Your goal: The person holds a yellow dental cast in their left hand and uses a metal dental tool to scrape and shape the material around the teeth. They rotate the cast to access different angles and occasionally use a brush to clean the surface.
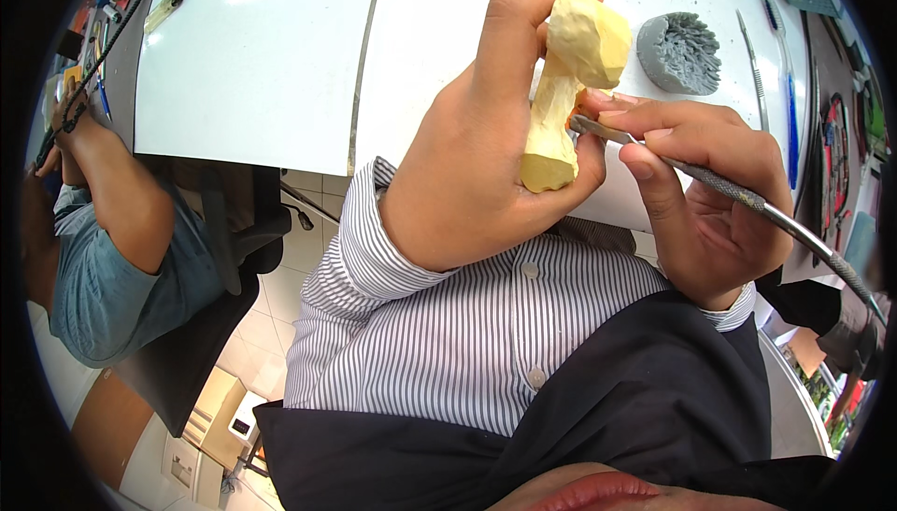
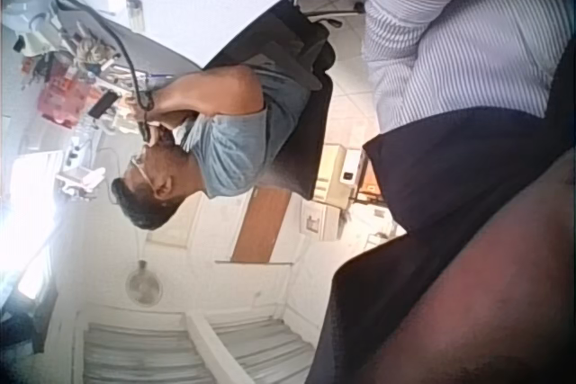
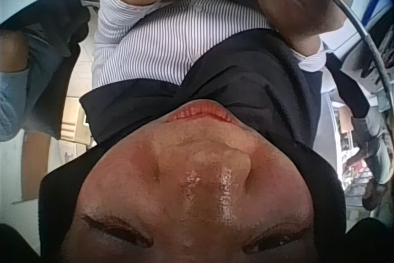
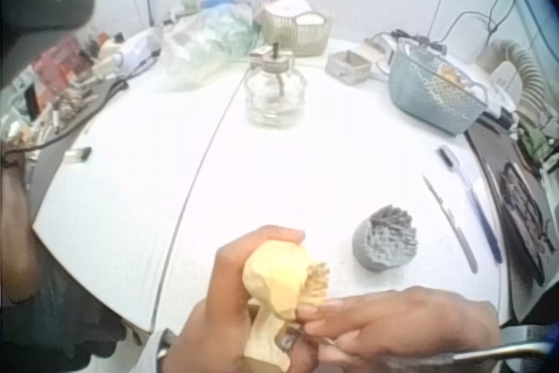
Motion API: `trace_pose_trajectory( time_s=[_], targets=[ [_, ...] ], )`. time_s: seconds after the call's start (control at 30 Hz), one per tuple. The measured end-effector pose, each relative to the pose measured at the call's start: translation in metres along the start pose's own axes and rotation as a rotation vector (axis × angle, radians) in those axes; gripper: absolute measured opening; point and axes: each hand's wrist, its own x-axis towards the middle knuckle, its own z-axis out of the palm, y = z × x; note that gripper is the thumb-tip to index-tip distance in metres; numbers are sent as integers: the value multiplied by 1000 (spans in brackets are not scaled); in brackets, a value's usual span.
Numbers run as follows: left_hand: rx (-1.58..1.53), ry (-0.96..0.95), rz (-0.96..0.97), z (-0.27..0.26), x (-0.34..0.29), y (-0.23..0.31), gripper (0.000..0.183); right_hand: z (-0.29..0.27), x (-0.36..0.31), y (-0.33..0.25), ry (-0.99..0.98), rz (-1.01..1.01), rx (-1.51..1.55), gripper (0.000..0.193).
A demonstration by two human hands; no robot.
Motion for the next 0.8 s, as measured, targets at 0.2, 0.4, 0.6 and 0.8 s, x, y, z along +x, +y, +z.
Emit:
trace_pose_trajectory(
  time_s=[0.2, 0.4, 0.6, 0.8],
  targets=[
    [18, 10, 2, 1, 0, 0, 61, -2, 1, 1, -12, -27, -24, 18],
    [-12, 17, 14, 3, 1, -1, 60, -2, 1, 0, -21, -36, -21, 18],
    [-12, 27, -19, 2, 1, 3, 59, -2, 1, 0, 11, 26, 35, 18],
    [11, 5, -30, -3, 5, 6, 61, -6, 9, -4, -50, -2, -6, 18]
  ],
)
